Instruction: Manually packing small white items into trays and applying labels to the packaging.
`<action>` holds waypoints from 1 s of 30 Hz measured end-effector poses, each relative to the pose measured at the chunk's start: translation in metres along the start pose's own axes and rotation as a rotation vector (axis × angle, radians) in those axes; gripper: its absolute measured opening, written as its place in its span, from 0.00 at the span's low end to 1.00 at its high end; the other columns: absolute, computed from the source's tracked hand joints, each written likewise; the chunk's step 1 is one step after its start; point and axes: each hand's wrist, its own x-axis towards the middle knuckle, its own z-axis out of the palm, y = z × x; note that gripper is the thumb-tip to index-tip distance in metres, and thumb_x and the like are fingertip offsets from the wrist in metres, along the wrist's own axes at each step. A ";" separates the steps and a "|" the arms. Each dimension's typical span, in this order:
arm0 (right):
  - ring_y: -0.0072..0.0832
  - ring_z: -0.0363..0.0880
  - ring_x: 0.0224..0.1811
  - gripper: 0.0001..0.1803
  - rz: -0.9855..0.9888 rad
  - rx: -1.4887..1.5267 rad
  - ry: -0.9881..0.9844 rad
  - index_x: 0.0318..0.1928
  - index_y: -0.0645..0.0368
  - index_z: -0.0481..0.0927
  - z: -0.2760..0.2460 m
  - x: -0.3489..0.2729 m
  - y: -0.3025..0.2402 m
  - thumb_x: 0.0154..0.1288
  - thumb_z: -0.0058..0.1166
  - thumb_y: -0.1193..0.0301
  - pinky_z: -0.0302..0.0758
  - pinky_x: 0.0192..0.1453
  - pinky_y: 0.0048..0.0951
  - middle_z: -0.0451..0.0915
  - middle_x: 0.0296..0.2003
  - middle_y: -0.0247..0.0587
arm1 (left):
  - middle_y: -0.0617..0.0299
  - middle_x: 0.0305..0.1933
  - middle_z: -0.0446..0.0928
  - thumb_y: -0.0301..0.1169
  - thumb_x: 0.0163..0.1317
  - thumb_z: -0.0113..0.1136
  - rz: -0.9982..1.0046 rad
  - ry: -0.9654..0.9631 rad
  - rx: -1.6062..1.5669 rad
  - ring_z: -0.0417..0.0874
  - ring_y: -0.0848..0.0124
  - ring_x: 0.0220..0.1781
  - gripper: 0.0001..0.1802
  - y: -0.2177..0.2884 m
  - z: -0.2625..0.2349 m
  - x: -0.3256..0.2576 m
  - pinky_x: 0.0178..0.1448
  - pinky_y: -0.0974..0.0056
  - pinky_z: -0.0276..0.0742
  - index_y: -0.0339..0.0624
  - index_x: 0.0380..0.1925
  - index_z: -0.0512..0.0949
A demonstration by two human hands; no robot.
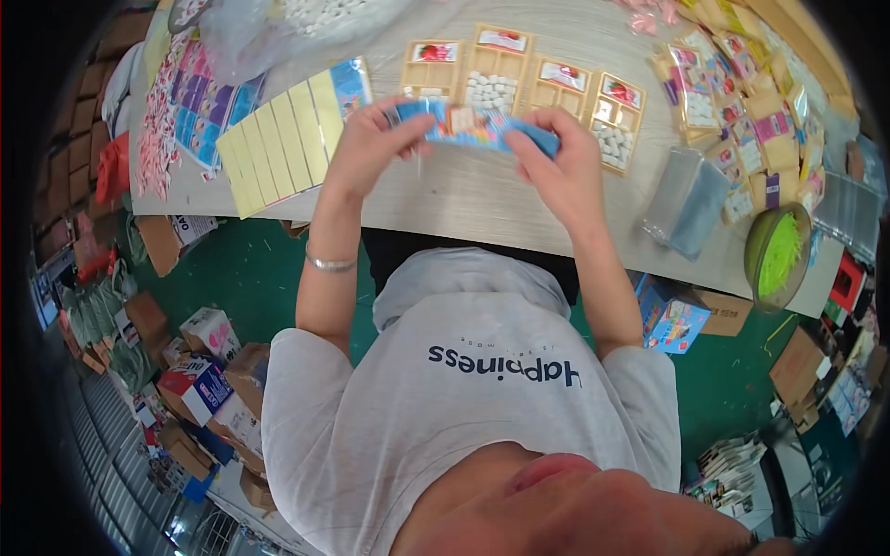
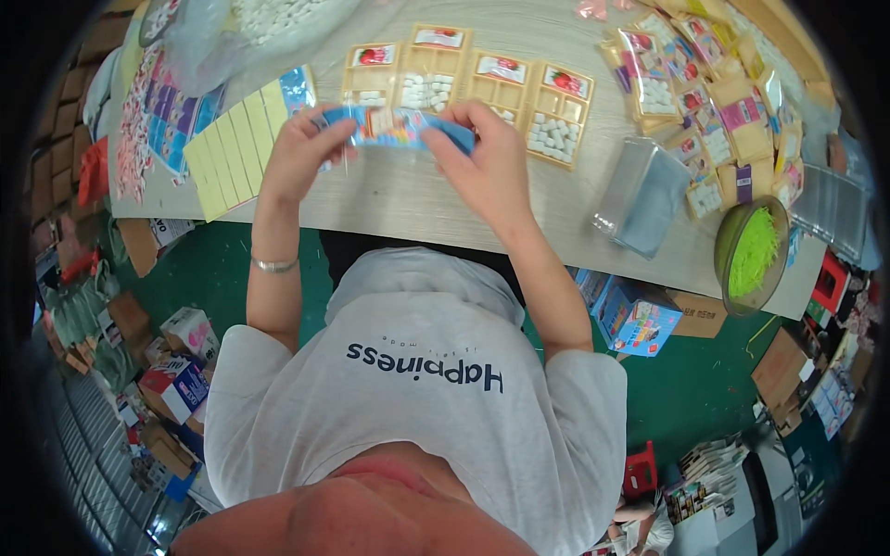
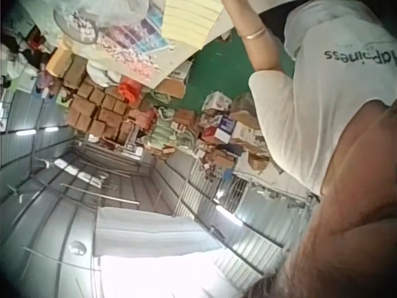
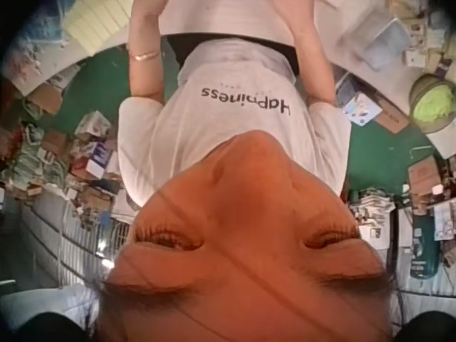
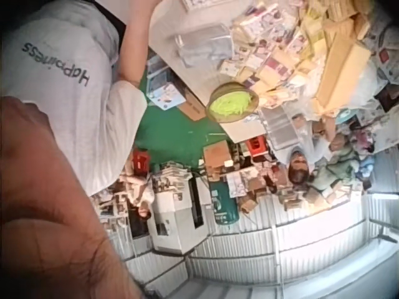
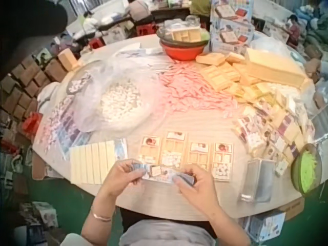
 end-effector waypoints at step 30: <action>0.38 0.84 0.28 0.13 -0.071 -0.749 -0.192 0.36 0.60 0.82 0.065 -0.062 0.060 0.57 0.72 0.68 0.79 0.35 0.35 0.84 0.29 0.45 | 0.53 0.35 0.87 0.44 0.57 0.76 -0.155 0.466 0.287 0.89 0.61 0.37 0.23 -0.164 0.004 -0.126 0.42 0.59 0.84 0.37 0.41 0.81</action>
